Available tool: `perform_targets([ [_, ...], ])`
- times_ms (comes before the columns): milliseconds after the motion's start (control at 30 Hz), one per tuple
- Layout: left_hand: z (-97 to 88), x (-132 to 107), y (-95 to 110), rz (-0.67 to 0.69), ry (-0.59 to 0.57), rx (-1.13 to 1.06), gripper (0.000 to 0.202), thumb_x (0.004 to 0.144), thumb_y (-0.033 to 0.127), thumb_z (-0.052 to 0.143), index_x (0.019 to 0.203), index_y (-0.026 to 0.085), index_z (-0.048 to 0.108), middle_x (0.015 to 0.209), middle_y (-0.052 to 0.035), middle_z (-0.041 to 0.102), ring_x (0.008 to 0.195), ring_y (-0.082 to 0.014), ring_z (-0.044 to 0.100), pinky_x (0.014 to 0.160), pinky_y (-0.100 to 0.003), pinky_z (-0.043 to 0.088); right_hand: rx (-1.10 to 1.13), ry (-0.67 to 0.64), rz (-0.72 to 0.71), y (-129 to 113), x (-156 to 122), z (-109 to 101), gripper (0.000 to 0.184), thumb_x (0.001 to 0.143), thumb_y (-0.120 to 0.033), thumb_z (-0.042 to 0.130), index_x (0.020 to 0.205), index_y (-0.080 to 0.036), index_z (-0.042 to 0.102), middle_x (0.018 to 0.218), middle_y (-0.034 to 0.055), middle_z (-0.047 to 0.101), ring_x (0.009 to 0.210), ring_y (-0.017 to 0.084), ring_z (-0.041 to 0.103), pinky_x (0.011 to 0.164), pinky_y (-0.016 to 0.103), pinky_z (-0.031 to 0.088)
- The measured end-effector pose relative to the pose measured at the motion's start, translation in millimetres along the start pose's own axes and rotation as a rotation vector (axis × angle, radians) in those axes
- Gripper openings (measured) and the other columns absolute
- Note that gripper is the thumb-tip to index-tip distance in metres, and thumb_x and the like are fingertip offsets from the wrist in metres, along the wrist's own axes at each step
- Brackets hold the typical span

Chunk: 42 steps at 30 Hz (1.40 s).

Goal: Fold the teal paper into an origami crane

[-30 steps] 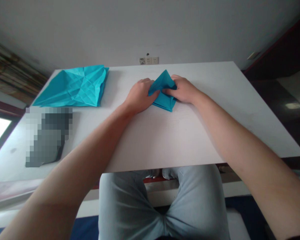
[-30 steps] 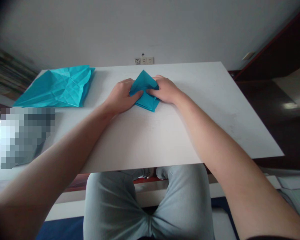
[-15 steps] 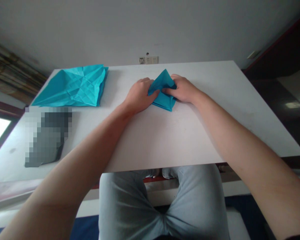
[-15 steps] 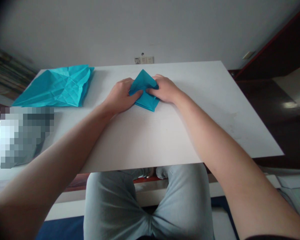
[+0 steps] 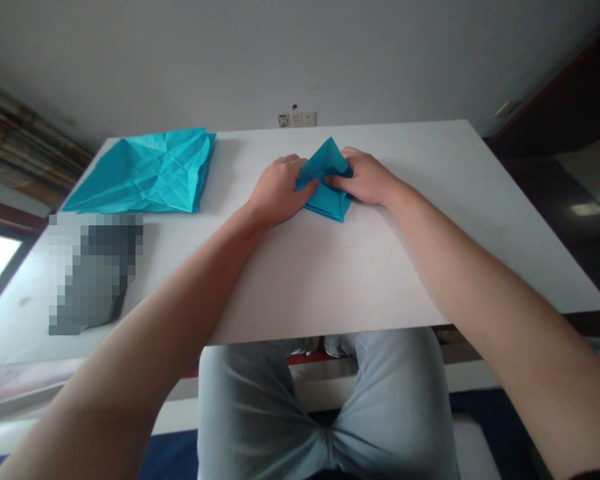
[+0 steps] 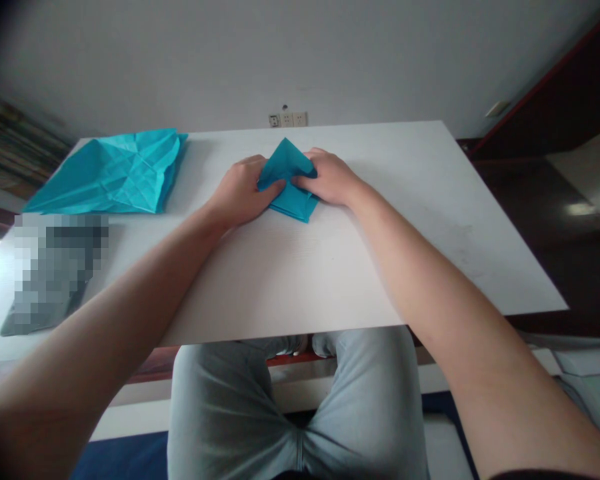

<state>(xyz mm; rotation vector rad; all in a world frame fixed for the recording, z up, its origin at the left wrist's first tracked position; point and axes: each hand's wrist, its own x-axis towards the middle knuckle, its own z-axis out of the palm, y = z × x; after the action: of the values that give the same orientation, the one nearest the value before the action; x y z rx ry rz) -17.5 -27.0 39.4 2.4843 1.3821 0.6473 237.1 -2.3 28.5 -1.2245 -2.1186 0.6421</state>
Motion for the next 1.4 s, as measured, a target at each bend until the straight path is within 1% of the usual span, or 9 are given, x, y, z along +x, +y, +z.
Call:
perform_targets([
  [200,-3.2,-0.2,5.5,-0.041,-0.024,-0.007,0.017,0.115,0.036,0.071,0.116,0.023,0.082,0.128,-0.018,0.086,0.13,-0.0388,0.081,0.121,-0.05,0.062,-0.004,0.008,-0.013,2.1,-0.2,0.4,0.026,0.092,-0.042,0.098,0.088,-0.031,0.074,0.106,0.0079,0.082,0.122,0.042,0.077,0.119,0.061,0.062],
  [333,-4.6,-0.4,9.0,-0.069,-0.033,-0.014,0.013,0.112,0.033,0.074,0.115,0.023,0.082,0.131,-0.0175,0.085,0.131,-0.0389,0.082,0.121,-0.048,0.062,-0.004,0.004,-0.009,2.7,-0.4,0.3,0.027,0.092,-0.046,0.098,0.091,-0.031,0.076,0.107,0.0084,0.083,0.122,0.042,0.076,0.119,0.061,0.062],
  [533,-3.3,-0.2,6.4,-0.043,-0.021,-0.012,0.016,0.114,0.034,0.071,0.115,0.023,0.082,0.128,-0.0173,0.086,0.129,-0.038,0.081,0.12,-0.049,0.062,-0.003,0.002,0.001,2.7,-0.9,-0.2,0.027,0.093,-0.046,0.097,0.091,-0.031,0.075,0.11,0.0092,0.083,0.124,0.042,0.077,0.12,0.061,0.062],
  [633,-2.0,0.2,4.0,-0.034,-0.016,-0.018,0.015,0.113,0.035,0.072,0.114,0.023,0.082,0.127,-0.0172,0.087,0.128,-0.0382,0.081,0.119,-0.049,0.063,-0.008,-0.007,-0.013,3.7,-0.7,-0.5,0.027,0.094,-0.048,0.097,0.091,-0.031,0.076,0.113,0.0093,0.085,0.125,0.042,0.077,0.12,0.062,0.062],
  [867,0.6,0.3,-0.9,-0.011,0.004,-0.025,0.018,0.114,0.04,0.072,0.114,0.026,0.083,0.119,-0.0154,0.086,0.131,-0.039,0.08,0.116,-0.048,0.065,-0.015,0.005,-0.013,4.6,-0.4,0.3,0.028,0.094,-0.052,0.098,0.094,-0.031,0.079,0.108,0.0084,0.083,0.124,0.043,0.076,0.119,0.062,0.063],
  [1133,-0.1,0.2,0.6,-0.013,-0.004,-0.016,0.017,0.114,0.036,0.072,0.115,0.024,0.083,0.127,-0.0168,0.086,0.131,-0.0394,0.08,0.121,-0.05,0.063,-0.013,0.004,-0.01,0.5,-1.5,-0.4,0.033,0.095,-0.056,0.098,0.092,-0.031,0.077,0.11,0.0086,0.084,0.12,0.042,0.076,0.12,0.061,0.062],
  [1233,-0.2,0.1,0.9,-0.016,-0.005,-0.017,0.017,0.114,0.037,0.073,0.115,0.024,0.083,0.126,-0.0165,0.086,0.131,-0.0396,0.08,0.12,-0.05,0.063,-0.01,-0.001,0.001,-1.9,-1.9,-0.6,0.031,0.094,-0.054,0.098,0.094,-0.031,0.078,0.109,0.0081,0.084,0.122,0.042,0.076,0.12,0.061,0.062],
  [1400,-0.5,-0.4,0.8,-0.014,-0.003,-0.02,0.017,0.114,0.038,0.073,0.117,0.024,0.083,0.125,-0.0159,0.086,0.133,-0.0396,0.079,0.118,-0.049,0.063,-0.003,-0.007,0.003,-2.5,-1.6,-0.9,0.027,0.094,-0.046,0.098,0.091,-0.031,0.076,0.11,0.0083,0.084,0.126,0.042,0.075,0.122,0.061,0.061],
])
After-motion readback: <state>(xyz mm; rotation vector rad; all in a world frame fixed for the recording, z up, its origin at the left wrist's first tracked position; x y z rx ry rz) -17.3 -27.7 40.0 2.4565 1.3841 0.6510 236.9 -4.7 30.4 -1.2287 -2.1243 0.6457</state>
